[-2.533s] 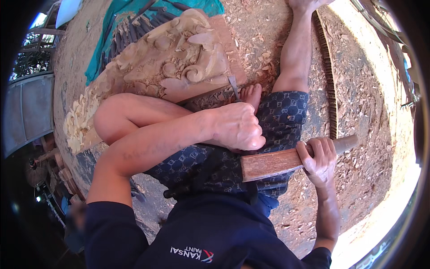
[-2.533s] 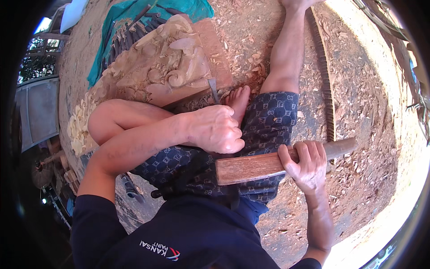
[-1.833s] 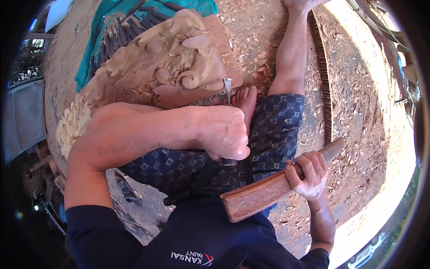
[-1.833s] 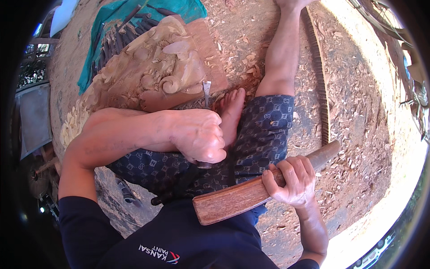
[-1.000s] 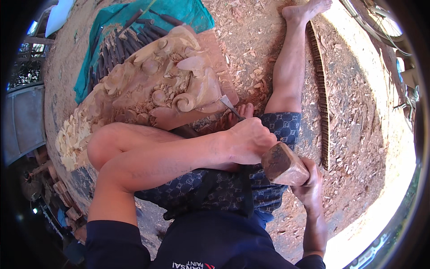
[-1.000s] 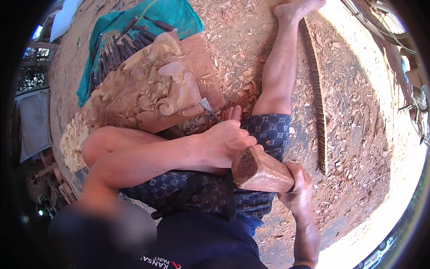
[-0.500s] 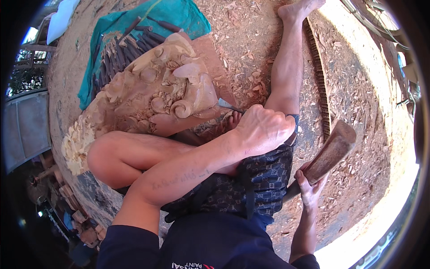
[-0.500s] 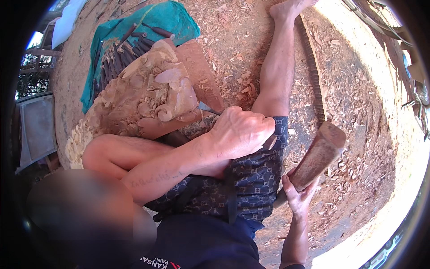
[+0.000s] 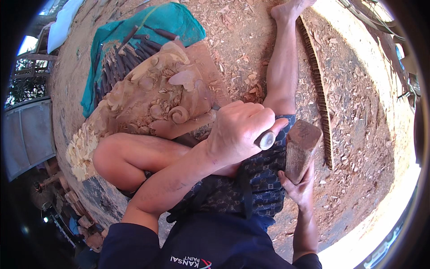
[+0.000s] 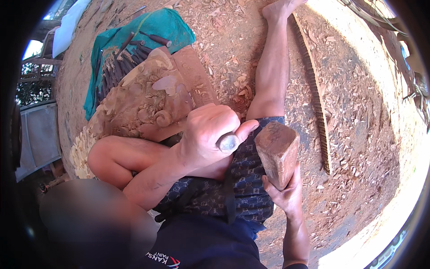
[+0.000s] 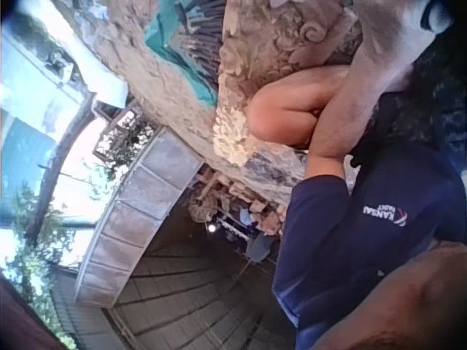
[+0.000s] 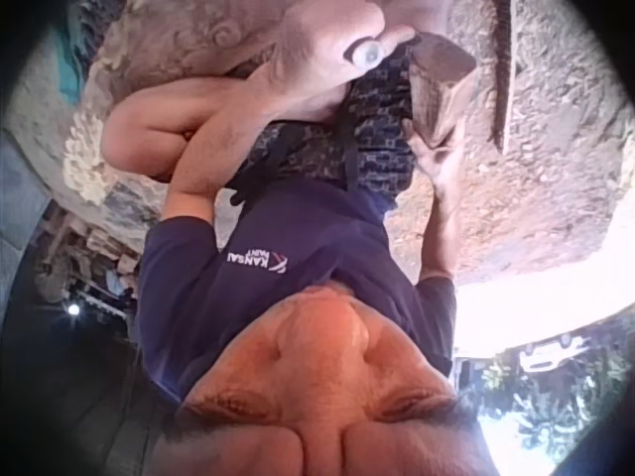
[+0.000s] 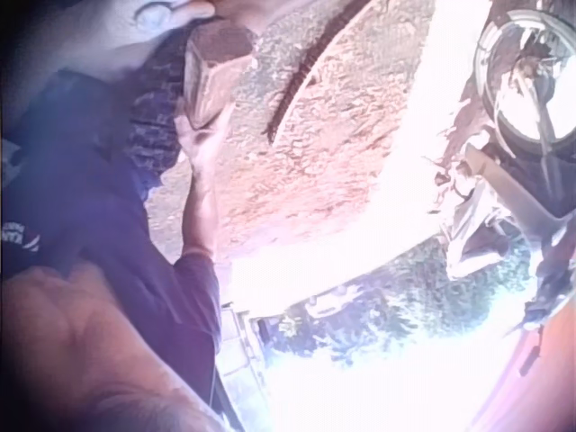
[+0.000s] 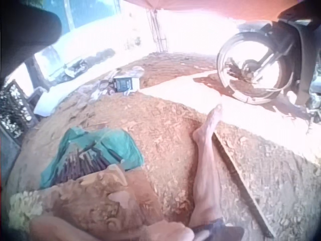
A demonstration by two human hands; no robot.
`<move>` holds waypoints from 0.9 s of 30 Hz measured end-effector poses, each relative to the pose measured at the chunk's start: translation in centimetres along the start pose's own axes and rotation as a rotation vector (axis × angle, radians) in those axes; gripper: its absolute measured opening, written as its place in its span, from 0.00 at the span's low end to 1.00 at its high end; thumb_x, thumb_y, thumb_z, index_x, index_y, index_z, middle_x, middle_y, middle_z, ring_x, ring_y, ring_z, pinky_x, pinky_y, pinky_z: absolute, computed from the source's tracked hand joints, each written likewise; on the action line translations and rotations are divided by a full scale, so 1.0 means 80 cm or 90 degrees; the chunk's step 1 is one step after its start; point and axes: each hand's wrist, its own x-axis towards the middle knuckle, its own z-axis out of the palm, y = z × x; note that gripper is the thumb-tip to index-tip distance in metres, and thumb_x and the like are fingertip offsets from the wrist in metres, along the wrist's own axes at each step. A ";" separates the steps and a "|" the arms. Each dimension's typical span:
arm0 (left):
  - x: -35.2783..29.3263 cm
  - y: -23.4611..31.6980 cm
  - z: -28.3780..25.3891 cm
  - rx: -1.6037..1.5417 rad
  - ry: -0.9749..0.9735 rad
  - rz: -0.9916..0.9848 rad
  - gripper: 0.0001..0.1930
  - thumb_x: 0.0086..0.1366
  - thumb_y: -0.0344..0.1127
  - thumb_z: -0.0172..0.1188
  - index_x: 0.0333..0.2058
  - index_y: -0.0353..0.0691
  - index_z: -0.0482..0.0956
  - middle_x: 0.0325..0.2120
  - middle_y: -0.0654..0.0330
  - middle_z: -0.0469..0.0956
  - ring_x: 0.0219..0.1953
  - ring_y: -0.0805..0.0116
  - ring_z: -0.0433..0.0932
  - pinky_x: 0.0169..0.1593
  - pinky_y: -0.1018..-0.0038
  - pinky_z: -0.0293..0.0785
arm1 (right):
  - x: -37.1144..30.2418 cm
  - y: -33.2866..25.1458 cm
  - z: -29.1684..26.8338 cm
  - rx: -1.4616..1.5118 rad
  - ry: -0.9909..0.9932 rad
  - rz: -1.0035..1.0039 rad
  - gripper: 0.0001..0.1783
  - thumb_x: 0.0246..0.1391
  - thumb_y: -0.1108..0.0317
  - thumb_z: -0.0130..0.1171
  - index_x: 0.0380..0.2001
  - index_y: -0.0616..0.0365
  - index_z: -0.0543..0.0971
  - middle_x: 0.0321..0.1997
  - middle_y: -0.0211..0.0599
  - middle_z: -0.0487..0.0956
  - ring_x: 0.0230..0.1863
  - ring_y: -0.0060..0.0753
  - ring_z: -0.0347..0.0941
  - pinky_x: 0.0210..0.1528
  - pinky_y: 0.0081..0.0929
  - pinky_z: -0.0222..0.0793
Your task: The person is carving a floral pattern into a large piece of wood using a chisel and a wooden mallet. They repeatedly strike the chisel to remove wood shavings and refine the design.
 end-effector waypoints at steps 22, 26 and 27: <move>0.016 -0.005 -0.165 0.030 0.164 -0.209 0.14 0.61 0.39 0.81 0.36 0.38 0.85 0.22 0.67 0.77 0.23 0.76 0.74 0.29 0.75 0.66 | 0.045 -0.005 -0.003 -0.235 -0.074 0.112 0.38 0.56 0.69 0.78 0.64 0.65 0.69 0.51 0.46 0.80 0.50 0.36 0.76 0.57 0.36 0.77; 0.026 -0.008 -0.174 0.091 -0.134 -0.070 0.11 0.57 0.30 0.79 0.40 0.44 0.91 0.27 0.69 0.85 0.22 0.68 0.76 0.31 0.70 0.72 | 0.054 0.003 -0.011 -0.252 -0.089 0.119 0.38 0.55 0.69 0.78 0.64 0.62 0.68 0.50 0.55 0.86 0.51 0.43 0.85 0.57 0.40 0.80; 0.030 0.004 -0.181 -0.026 -0.100 -0.046 0.12 0.59 0.31 0.77 0.42 0.42 0.92 0.29 0.66 0.87 0.22 0.70 0.76 0.30 0.71 0.71 | 0.055 0.001 -0.009 -0.266 -0.087 0.123 0.38 0.55 0.69 0.78 0.64 0.62 0.68 0.50 0.57 0.86 0.52 0.44 0.86 0.57 0.40 0.80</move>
